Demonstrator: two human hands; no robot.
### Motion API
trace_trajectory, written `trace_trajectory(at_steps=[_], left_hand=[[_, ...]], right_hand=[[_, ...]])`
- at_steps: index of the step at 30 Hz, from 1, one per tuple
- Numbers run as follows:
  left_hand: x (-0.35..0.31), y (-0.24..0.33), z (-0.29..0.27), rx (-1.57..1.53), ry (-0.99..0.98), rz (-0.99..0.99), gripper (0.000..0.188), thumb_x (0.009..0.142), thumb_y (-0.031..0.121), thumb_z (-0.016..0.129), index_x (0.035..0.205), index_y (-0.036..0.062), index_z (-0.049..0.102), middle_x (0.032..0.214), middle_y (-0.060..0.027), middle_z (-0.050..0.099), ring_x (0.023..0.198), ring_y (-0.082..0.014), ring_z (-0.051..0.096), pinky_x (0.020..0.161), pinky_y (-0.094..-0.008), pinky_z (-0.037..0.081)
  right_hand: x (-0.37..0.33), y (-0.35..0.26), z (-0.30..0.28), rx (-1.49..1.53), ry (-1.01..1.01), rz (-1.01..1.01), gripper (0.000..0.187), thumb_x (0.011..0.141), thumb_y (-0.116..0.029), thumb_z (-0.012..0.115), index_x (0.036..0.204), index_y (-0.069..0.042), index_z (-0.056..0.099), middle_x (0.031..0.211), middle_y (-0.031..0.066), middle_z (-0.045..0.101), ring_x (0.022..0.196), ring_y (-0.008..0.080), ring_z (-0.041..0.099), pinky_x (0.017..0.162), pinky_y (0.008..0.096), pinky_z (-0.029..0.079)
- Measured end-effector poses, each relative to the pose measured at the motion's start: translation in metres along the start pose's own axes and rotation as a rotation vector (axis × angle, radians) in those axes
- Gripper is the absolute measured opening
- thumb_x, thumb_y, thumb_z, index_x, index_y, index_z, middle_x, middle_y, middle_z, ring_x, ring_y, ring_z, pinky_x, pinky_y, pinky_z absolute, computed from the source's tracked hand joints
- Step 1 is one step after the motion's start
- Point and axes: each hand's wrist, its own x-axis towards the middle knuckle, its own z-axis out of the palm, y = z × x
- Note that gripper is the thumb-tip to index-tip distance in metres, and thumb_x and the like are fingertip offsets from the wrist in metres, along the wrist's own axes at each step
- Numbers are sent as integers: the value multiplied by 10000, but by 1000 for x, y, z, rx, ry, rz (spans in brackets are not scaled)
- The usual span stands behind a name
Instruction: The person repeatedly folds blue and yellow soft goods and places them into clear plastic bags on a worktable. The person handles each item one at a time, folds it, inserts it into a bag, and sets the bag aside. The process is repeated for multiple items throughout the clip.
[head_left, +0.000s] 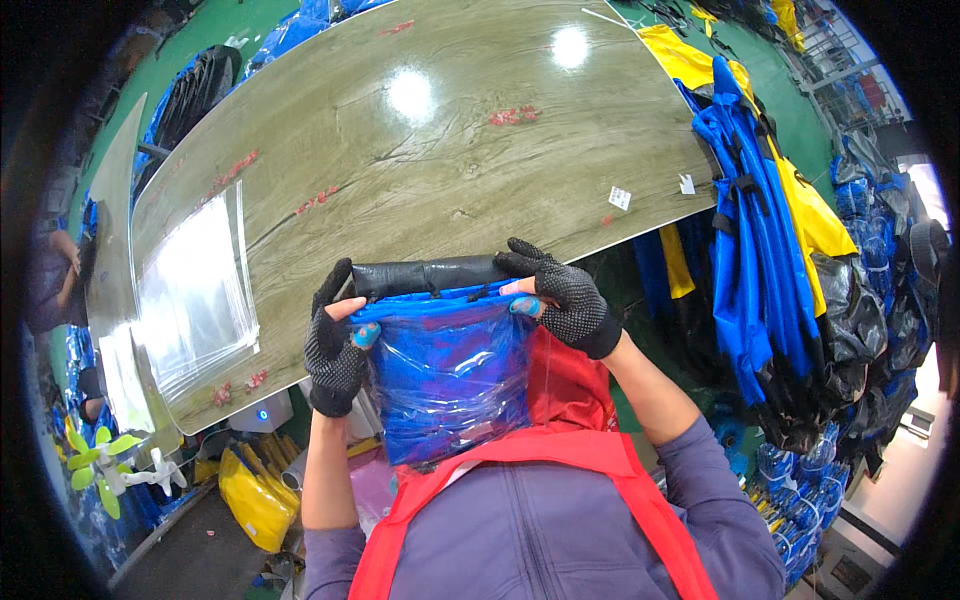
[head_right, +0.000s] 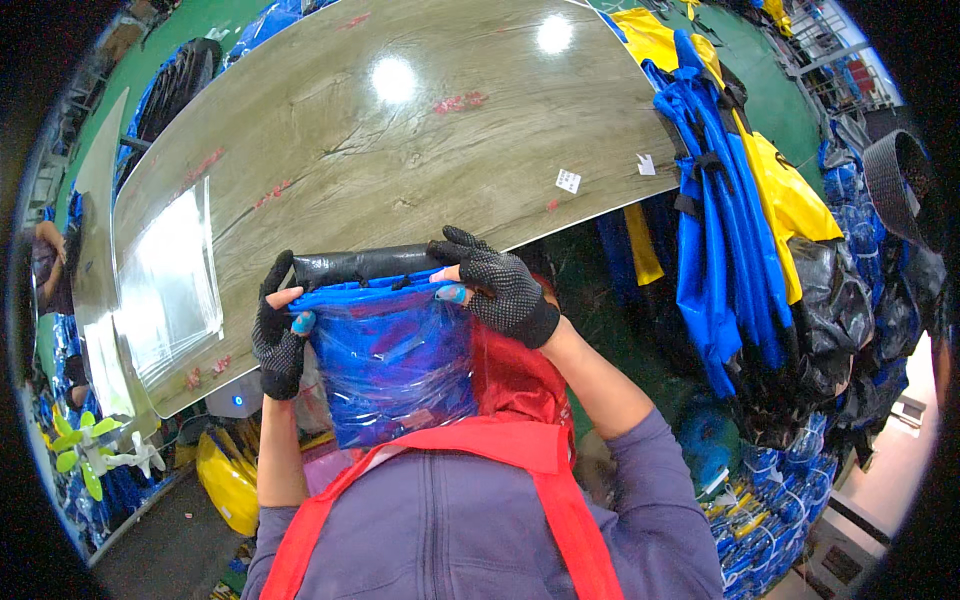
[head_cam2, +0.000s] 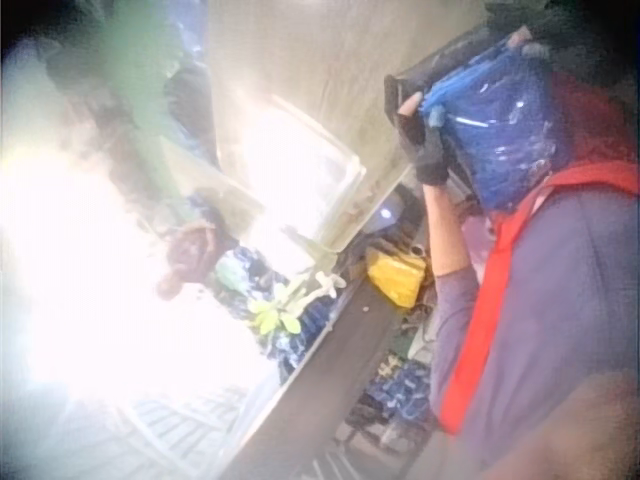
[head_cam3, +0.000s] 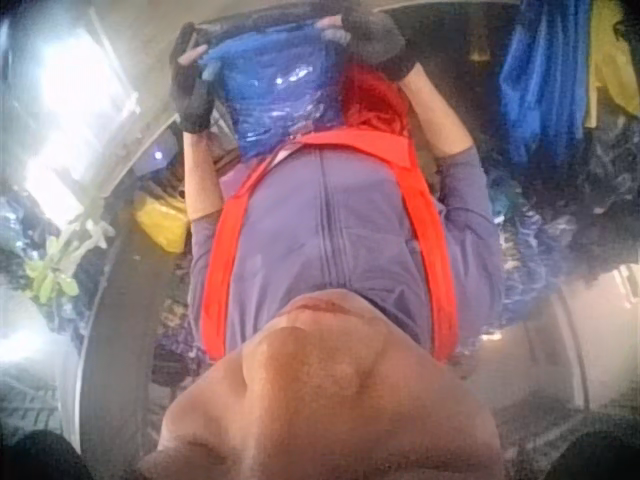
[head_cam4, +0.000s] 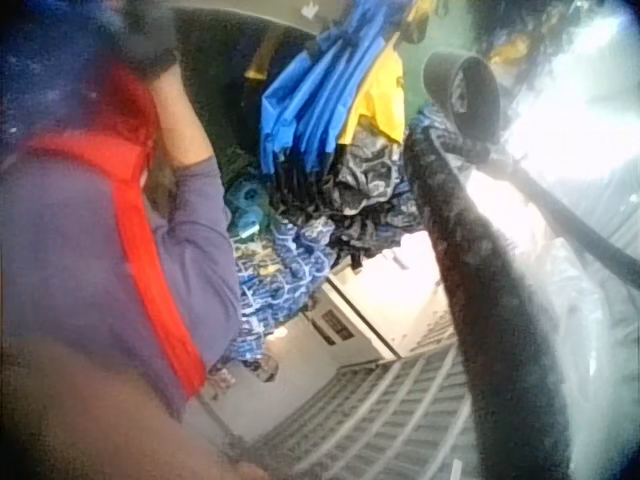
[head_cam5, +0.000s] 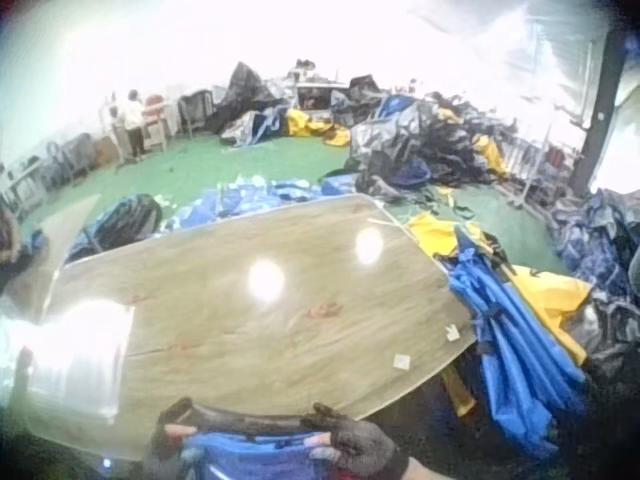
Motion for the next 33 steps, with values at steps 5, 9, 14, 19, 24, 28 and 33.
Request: trace_trajectory(at_steps=[5,9,14,19,24,28,33], left_hand=[[9,10,8,193,73,8,154,848,164,675,924,32,654,1336,-181,481,1149,-258,524,966,-367,407],[15,16,15,196,121,-5,132,839,148,682,878,24,657,1303,-160,504,1089,-228,541,932,-348,419],[19,10,15,125,190,-16,123,835,139,694,806,30,647,1241,-130,553,998,-181,556,888,-331,431],[27,8,13,27,214,-69,131,826,124,706,755,42,633,1197,-125,582,971,-157,558,867,-303,430],[26,16,30,1,188,-69,199,807,152,738,901,32,611,1196,-137,580,993,-167,557,889,-307,428],[3,26,46,-281,43,-114,888,739,256,819,1418,46,286,1399,-157,424,1274,-239,448,1062,-385,367],[-22,46,54,-46,-227,-512,725,767,372,765,1337,22,484,1250,-150,579,1177,-219,526,1020,-366,393]], right_hand=[[10,1,5,-85,64,-73,206,909,-198,619,1033,-43,676,1145,161,652,1189,302,553,955,394,459],[11,-5,8,-36,135,28,234,933,-219,590,1011,-14,672,967,132,696,858,231,675,792,327,516],[12,-1,13,-169,207,89,226,936,-201,585,981,1,675,843,129,695,749,221,675,714,302,519],[26,-2,9,-196,254,92,255,885,-286,649,863,-34,679,764,167,669,713,264,681,654,347,522],[46,-33,2,-205,-7,199,528,806,-350,722,1180,-4,582,1034,200,665,967,300,657,837,352,503],[55,-57,7,-387,-215,106,912,626,-592,779,1266,-7,498,1061,235,642,1002,385,630,871,413,490],[57,-60,11,-368,-311,190,781,692,-563,744,1196,-3,535,990,230,652,944,383,649,815,406,509]])
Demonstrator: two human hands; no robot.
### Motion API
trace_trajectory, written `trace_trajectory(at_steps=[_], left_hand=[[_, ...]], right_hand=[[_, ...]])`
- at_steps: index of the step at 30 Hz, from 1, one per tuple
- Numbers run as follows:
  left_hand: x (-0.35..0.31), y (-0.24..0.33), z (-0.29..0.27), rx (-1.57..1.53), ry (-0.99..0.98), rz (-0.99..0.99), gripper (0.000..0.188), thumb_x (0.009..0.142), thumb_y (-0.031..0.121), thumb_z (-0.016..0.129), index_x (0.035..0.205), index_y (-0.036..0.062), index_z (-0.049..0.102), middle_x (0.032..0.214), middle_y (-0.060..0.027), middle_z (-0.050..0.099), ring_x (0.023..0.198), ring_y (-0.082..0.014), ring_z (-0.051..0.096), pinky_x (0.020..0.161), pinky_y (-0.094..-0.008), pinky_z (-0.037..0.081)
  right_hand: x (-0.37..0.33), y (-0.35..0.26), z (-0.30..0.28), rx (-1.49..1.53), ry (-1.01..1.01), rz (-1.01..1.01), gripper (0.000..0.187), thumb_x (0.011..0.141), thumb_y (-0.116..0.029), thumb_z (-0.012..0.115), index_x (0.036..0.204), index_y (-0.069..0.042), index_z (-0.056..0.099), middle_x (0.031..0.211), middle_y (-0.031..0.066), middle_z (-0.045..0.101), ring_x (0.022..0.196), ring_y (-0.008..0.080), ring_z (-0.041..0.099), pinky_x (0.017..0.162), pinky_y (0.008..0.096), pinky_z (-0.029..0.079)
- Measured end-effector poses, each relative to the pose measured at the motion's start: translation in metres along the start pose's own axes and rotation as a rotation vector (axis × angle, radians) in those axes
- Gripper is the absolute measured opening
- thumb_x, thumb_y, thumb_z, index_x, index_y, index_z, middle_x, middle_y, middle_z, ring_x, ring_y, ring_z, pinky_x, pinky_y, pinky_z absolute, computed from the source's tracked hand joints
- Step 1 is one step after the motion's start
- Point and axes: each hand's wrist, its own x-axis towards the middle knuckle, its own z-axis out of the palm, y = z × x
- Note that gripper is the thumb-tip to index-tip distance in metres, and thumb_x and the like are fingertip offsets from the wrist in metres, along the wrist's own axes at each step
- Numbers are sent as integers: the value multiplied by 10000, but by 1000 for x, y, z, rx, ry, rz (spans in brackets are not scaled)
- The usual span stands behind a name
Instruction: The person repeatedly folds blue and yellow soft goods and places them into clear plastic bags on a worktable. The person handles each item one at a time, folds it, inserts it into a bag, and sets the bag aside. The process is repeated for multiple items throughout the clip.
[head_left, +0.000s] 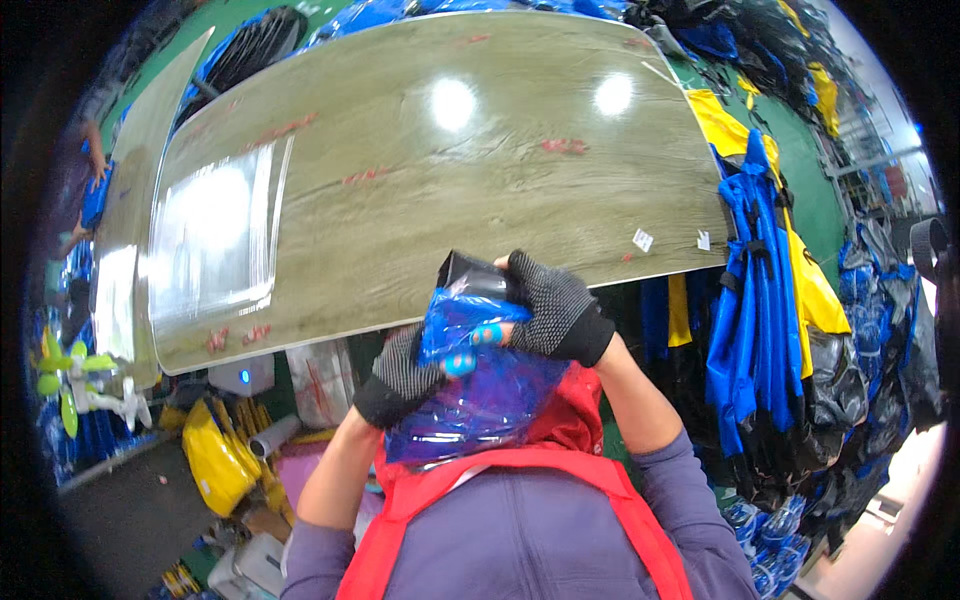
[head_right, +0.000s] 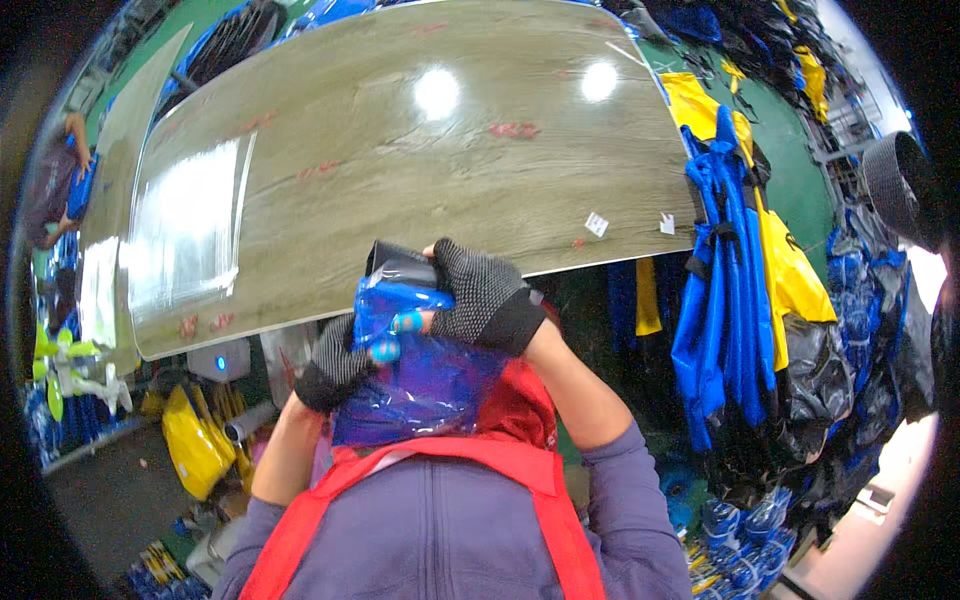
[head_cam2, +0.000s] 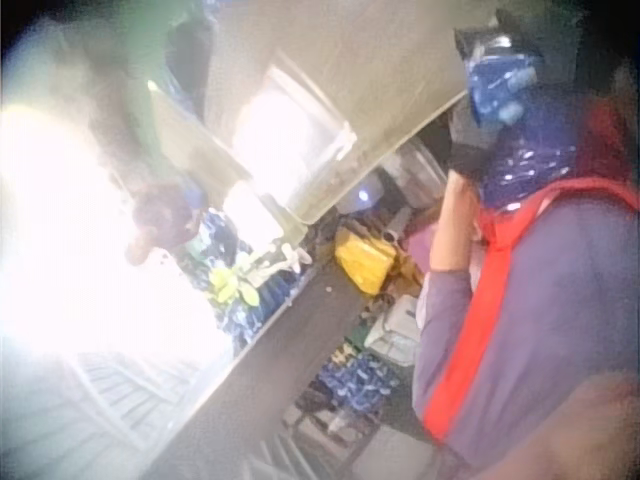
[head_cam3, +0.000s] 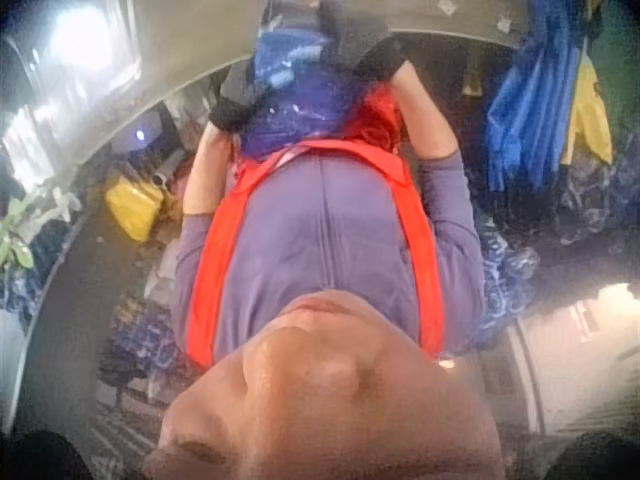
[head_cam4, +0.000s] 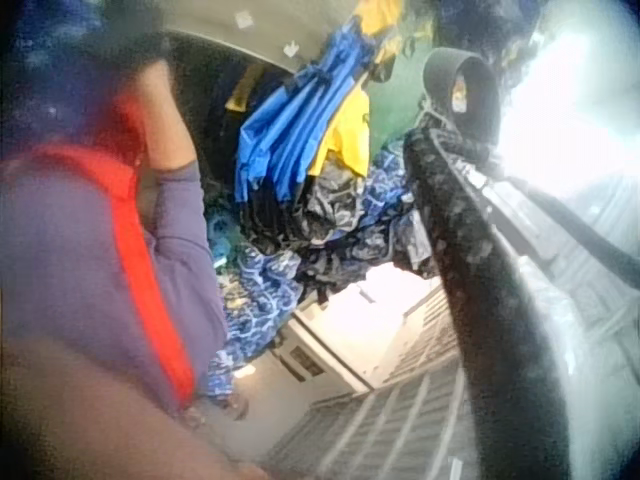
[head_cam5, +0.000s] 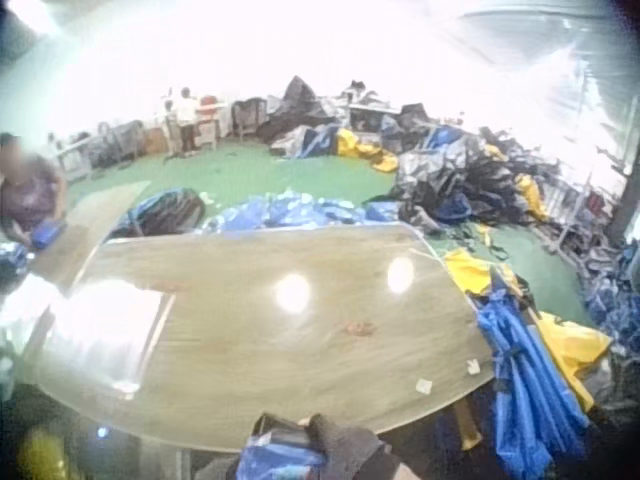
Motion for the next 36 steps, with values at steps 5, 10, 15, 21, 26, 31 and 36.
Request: trace_trajectory(at_steps=[5,10,15,21,26,31,36], left_hand=[[17,1,3,74,23,220,726,796,433,729,1324,-5,491,1167,-178,628,1084,-227,585,938,-364,453],[36,-13,-12,-530,-343,185,692,950,515,477,1383,-21,420,1311,-160,544,1222,-264,509,1045,-373,369],[44,-14,-27,6,-291,370,431,913,190,615,1306,31,537,1119,-86,644,1030,-149,587,930,-310,449],[46,-2,-26,25,-388,399,187,870,56,655,1045,-8,638,947,-66,667,881,-130,600,791,-291,493],[48,1,-12,-55,-215,471,99,872,51,648,952,-4,633,934,-49,644,877,-121,591,788,-271,482],[62,-6,-16,-123,-72,399,162,838,8,632,1000,-5,621,949,-38,643,898,-106,583,823,-261,473],[58,-15,-38,-328,8,412,710,847,378,667,1407,62,365,1232,-110,536,1092,-193,545,958,-347,437]], right_hand=[[-2,15,10,-7,116,-12,702,759,-505,713,1167,42,548,976,239,662,914,379,664,807,390,518],[-11,36,10,276,128,75,705,771,-551,683,1129,43,556,957,250,669,921,366,670,787,398,520],[-19,46,5,371,104,69,697,756,-507,728,1131,55,558,955,226,678,917,304,675,806,375,517],[-18,32,1,559,-4,-13,550,775,-387,741,1122,6,576,970,144,678,932,200,638,853,342,496],[-21,20,-14,513,-38,-21,528,773,-377,740,1112,-2,590,988,144,677,937,219,647,862,346,494],[-1,1,-9,212,-10,105,652,772,-544,676,1133,-7,598,967,223,668,959,337,662,832,370,508],[26,6,1,175,28,44,494,926,-415,536,1197,-3,549,1110,237,628,1016,339,638,856,399,495]])
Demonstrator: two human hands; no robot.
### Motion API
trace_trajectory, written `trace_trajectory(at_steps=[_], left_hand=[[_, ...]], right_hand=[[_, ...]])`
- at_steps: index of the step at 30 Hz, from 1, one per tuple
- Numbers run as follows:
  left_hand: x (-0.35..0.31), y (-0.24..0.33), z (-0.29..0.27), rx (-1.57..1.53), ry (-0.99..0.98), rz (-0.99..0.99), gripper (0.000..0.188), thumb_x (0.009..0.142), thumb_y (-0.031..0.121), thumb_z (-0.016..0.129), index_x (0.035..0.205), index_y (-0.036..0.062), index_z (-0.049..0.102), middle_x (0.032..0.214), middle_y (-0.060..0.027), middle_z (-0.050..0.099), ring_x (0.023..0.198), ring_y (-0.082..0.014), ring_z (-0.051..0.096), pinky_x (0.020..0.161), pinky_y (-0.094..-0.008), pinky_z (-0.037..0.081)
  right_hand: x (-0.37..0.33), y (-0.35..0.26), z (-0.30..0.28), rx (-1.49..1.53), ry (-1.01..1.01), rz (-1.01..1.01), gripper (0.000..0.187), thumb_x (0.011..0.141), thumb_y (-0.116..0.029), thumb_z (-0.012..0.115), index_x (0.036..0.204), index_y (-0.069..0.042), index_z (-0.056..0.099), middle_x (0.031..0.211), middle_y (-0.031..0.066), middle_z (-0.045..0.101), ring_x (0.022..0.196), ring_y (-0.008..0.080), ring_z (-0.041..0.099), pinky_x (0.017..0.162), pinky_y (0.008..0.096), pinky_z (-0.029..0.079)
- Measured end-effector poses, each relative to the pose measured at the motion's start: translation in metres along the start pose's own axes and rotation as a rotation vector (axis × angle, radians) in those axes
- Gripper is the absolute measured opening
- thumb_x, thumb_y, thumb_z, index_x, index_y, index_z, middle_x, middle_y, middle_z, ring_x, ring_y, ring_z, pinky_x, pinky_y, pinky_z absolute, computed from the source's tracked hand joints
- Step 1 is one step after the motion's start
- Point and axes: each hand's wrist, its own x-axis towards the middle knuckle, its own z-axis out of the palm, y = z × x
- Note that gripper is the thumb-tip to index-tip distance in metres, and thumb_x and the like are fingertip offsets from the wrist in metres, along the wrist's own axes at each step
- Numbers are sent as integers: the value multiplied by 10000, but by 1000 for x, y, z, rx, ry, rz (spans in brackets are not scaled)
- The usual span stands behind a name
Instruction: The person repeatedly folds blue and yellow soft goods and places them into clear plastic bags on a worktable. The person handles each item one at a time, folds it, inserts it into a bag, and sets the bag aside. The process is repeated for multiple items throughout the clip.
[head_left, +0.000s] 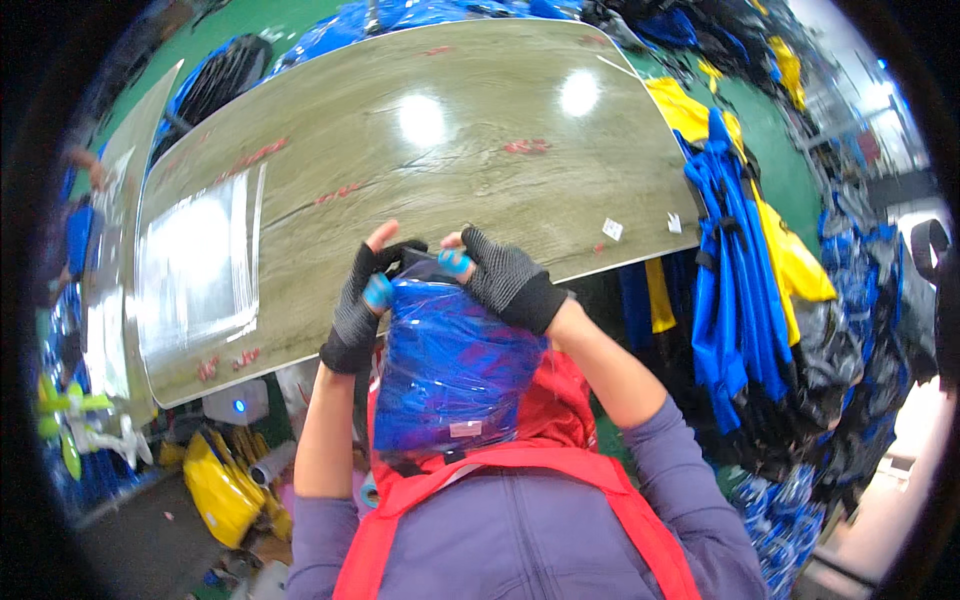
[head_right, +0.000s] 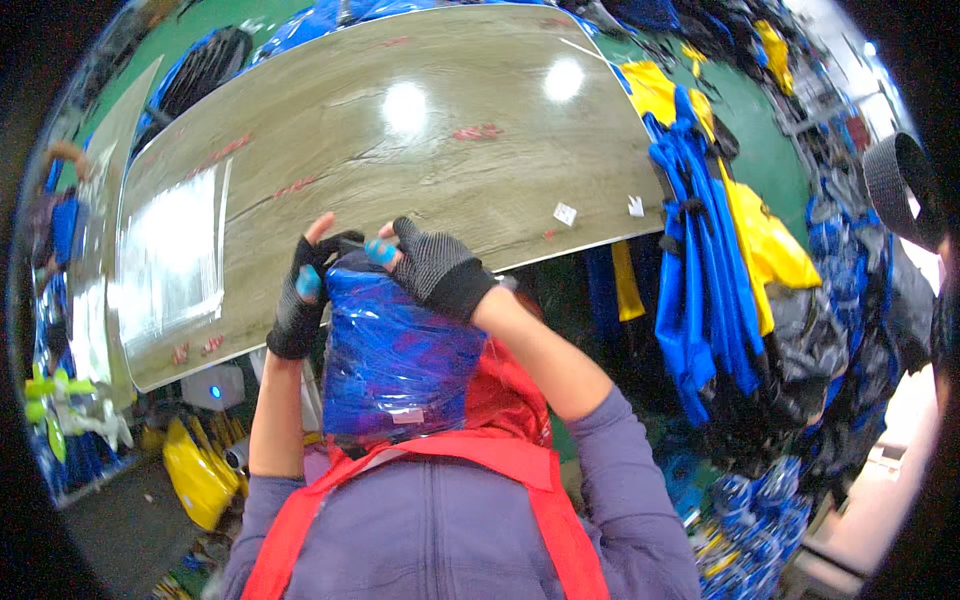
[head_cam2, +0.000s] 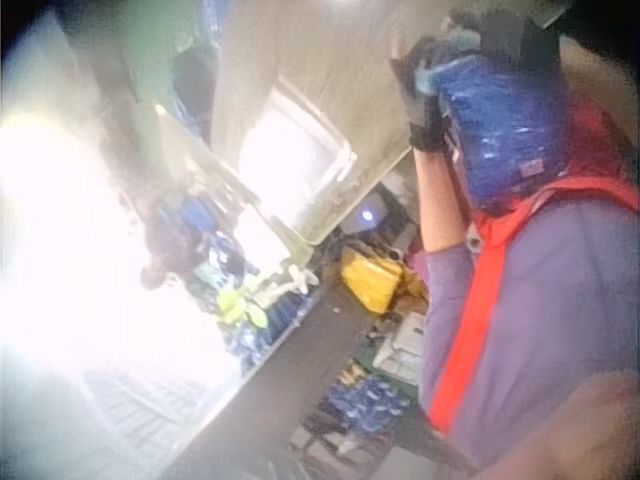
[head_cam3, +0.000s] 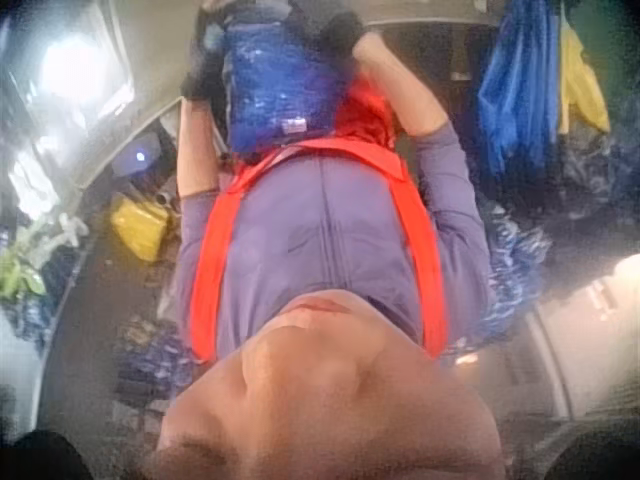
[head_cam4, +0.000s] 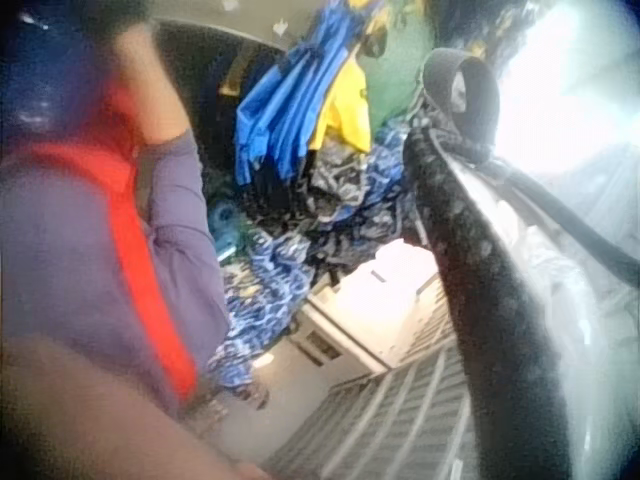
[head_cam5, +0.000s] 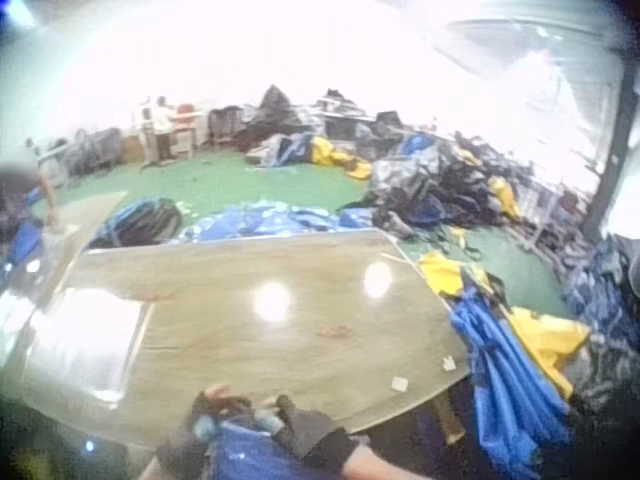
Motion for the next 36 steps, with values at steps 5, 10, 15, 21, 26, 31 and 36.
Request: trace_trajectory(at_steps=[5,10,15,21,26,31,36], left_hand=[[-8,7,-7,505,148,-140,471,789,266,758,1181,65,591,1205,-102,571,1084,-192,551,955,-327,418],[-7,-4,-4,426,140,124,212,855,230,686,941,38,659,1032,-87,657,968,-162,575,868,-290,433],[2,8,1,515,284,215,170,887,206,661,904,41,623,837,8,590,780,-94,517,726,-249,425],[64,91,38,586,224,-122,244,914,282,626,893,40,616,804,42,557,711,-70,467,637,-237,376],[78,132,86,544,-29,245,229,901,231,628,991,20,619,800,6,573,711,-62,527,637,-211,440],[79,114,80,790,163,499,585,897,208,634,1399,35,389,1405,-126,449,1290,-215,428,1039,-340,375],[48,55,37,360,-191,-251,543,862,396,629,1261,32,566,1159,-66,605,1043,-160,542,901,-302,425]], right_hand=[[-43,46,-30,557,-89,98,608,776,-257,778,1278,-5,545,1288,130,567,1164,202,553,1005,345,435],[-74,65,-3,664,166,142,289,869,-221,691,1078,-21,693,1081,106,690,1009,155,622,930,297,466],[-49,69,8,268,563,-69,319,919,-303,603,930,6,681,777,199,653,686,274,644,639,354,494],[32,53,-24,-96,814,-413,382,924,-349,542,1009,8,649,799,211,657,749,368,646,666,431,487],[109,43,-44,440,831,-459,212,871,-221,632,932,-20,661,857,105,693,763,182,654,673,333,509],[121,44,2,1154,449,-468,150,897,-205,622,900,-55,615,818,56,619,772,167,613,709,314,497],[104,36,-17,601,617,-418,106,925,-174,573,865,-88,580,784,16,574,778,172,595,718,298,491]])
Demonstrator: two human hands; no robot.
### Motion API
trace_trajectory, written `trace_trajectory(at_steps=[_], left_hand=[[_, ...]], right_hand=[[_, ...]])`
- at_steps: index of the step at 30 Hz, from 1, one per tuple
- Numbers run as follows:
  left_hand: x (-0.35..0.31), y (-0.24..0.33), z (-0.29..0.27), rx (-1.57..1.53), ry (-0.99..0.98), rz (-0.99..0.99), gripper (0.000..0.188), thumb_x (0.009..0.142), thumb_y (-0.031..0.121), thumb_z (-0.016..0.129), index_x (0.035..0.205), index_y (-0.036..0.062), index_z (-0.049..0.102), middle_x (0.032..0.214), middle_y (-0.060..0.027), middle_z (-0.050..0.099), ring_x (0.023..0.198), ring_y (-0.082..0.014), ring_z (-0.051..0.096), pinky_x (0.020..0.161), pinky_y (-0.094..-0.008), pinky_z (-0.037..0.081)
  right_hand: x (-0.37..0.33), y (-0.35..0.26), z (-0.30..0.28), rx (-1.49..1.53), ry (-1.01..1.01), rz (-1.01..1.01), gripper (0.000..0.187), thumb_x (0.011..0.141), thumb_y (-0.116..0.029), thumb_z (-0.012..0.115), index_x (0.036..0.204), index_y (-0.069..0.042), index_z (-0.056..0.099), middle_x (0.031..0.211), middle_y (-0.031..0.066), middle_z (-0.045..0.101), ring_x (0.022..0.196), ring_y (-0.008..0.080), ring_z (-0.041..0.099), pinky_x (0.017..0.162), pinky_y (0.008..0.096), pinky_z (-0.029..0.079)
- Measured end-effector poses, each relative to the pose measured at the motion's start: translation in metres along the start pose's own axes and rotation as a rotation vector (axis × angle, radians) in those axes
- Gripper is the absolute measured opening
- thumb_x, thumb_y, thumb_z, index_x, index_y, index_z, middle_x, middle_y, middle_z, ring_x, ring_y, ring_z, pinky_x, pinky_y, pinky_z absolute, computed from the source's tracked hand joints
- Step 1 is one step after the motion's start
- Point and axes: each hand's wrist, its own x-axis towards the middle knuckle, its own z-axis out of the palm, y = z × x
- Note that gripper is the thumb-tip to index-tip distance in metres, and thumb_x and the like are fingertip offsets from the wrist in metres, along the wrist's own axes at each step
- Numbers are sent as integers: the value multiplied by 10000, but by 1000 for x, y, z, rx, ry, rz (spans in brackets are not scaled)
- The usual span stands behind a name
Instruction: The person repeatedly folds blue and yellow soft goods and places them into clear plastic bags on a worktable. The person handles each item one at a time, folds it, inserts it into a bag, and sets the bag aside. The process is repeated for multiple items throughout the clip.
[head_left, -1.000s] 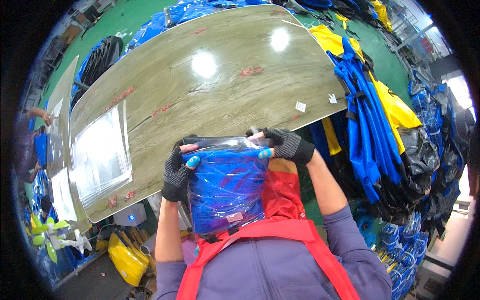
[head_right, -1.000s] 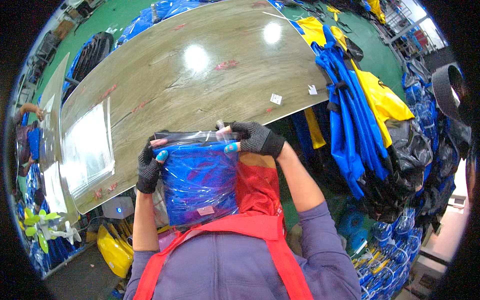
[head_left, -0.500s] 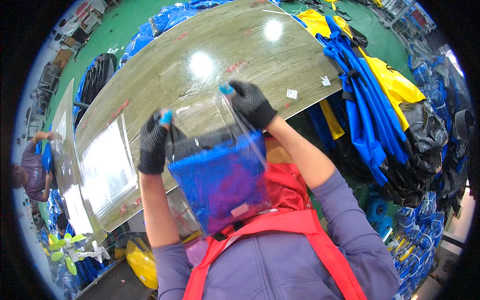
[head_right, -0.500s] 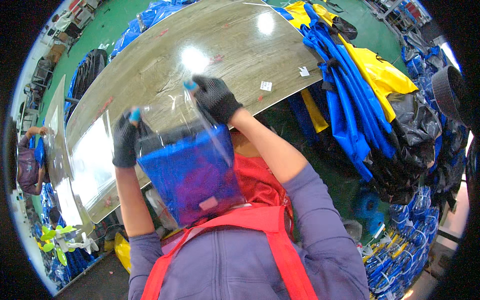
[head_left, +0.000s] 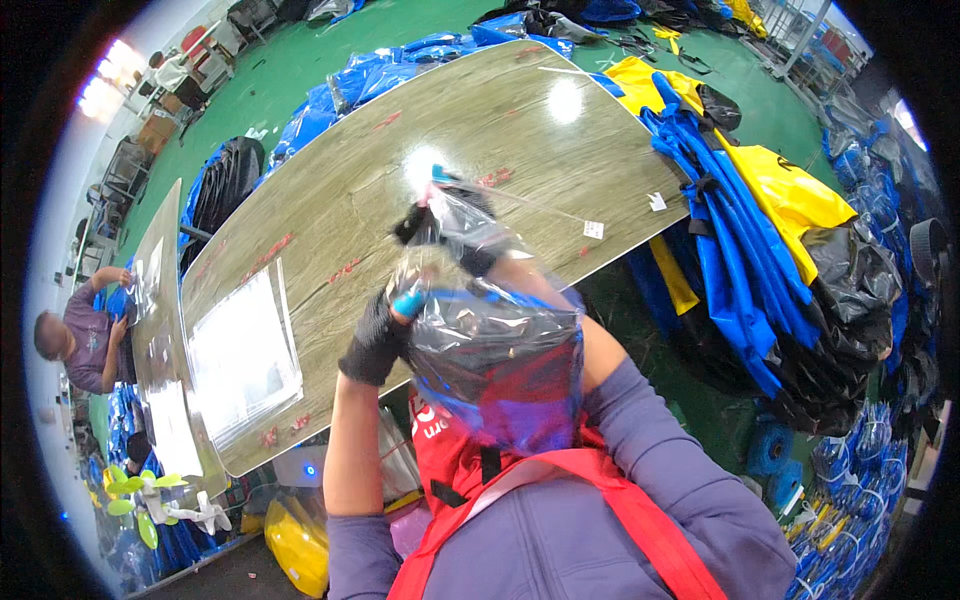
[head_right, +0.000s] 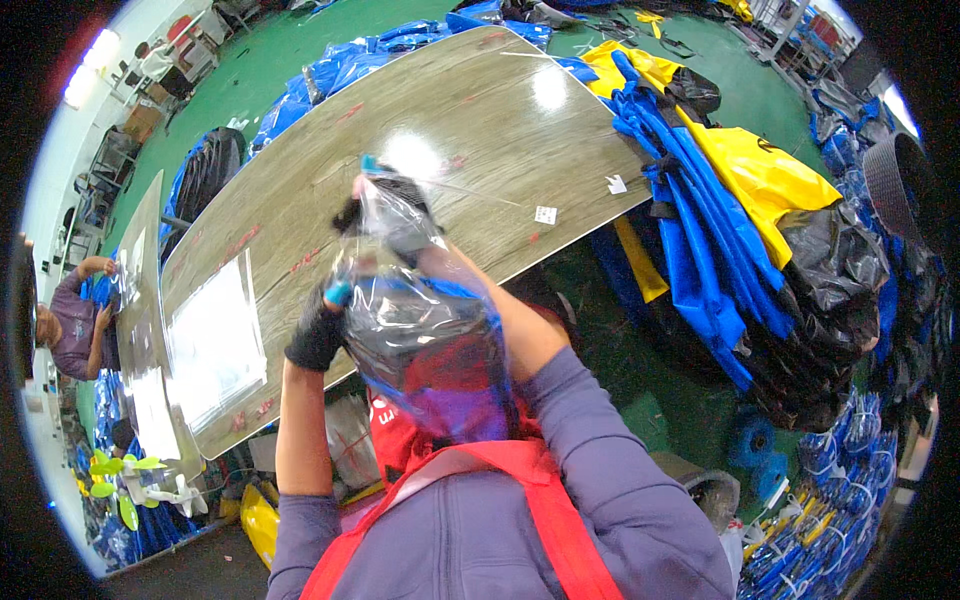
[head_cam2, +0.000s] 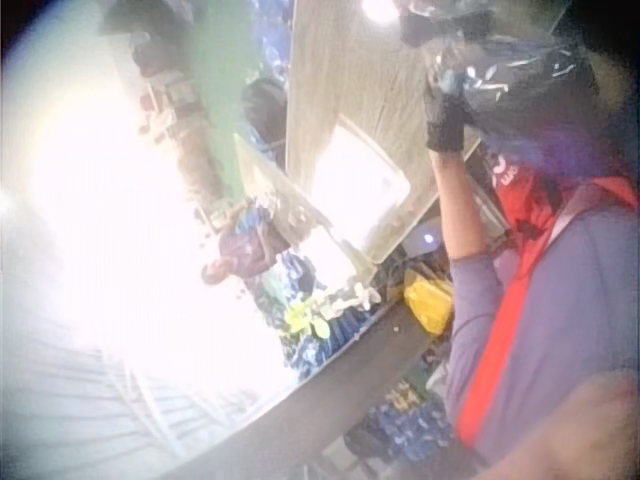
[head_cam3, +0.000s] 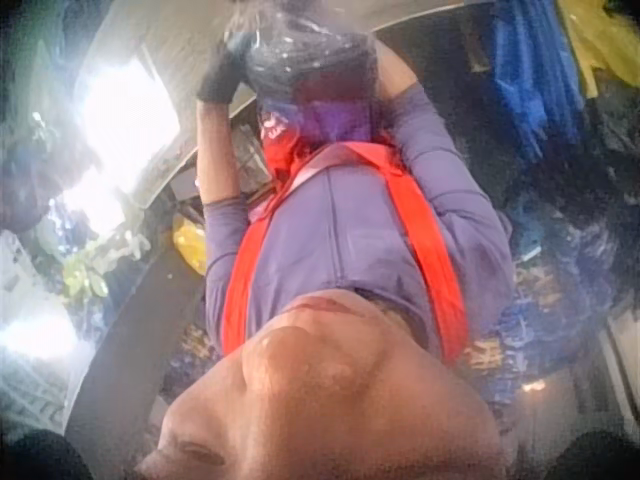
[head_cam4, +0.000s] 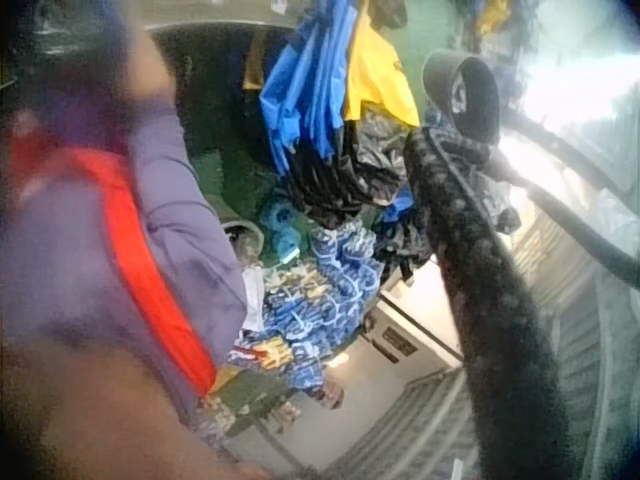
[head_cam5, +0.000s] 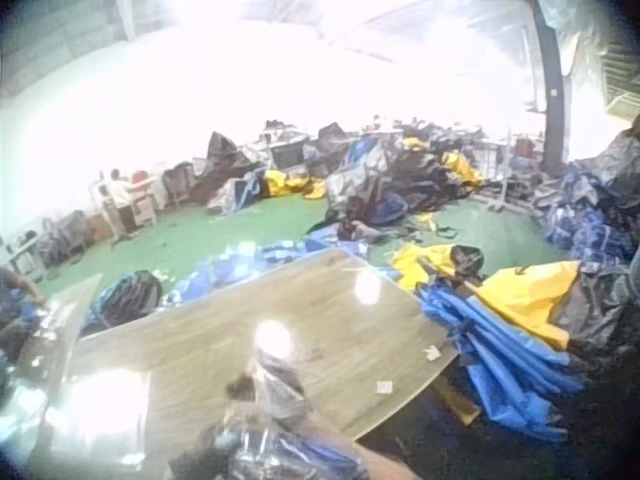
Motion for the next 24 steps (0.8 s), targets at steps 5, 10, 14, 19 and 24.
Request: trace_trajectory(at_steps=[5,10,14,19,24], left_hand=[[-48,-43,-14,-108,319,-281,391,861,374,640,1069,43,646,914,-17,624,831,-113,554,727,-242,420],[-33,-55,-15,-486,344,-311,355,871,349,631,1067,55,658,898,-45,625,818,-143,585,755,-286,461],[-18,-71,-19,-211,435,-221,266,841,305,661,928,54,676,813,10,597,746,-106,520,709,-279,430],[-8,-85,-41,-140,433,-9,259,875,283,623,976,47,663,848,19,593,735,-90,478,704,-250,400],[15,-86,-73,-399,226,37,398,911,287,572,1205,19,556,1132,-134,629,979,-229,630,850,-360,518]], right_hand=[[-19,-34,-105,-519,710,-350,222,956,-274,548,856,-87,611,757,40,610,720,172,565,657,297,469],[-109,-26,-87,-670,-277,-102,225,927,-254,571,956,-33,608,887,75,633,787,182,576,749,316,477],[-129,-28,-51,-415,18,266,168,917,-119,570,1040,-23,631,900,37,672,775,151,609,734,295,485],[-95,-10,-61,-91,109,419,110,877,-42,593,981,-30,627,884,18,642,778,96,592,689,240,480],[-35,-29,-128,55,306,304,202,838,-100,652,1036,-64,640,928,60,646,826,166,615,737,314,506]])
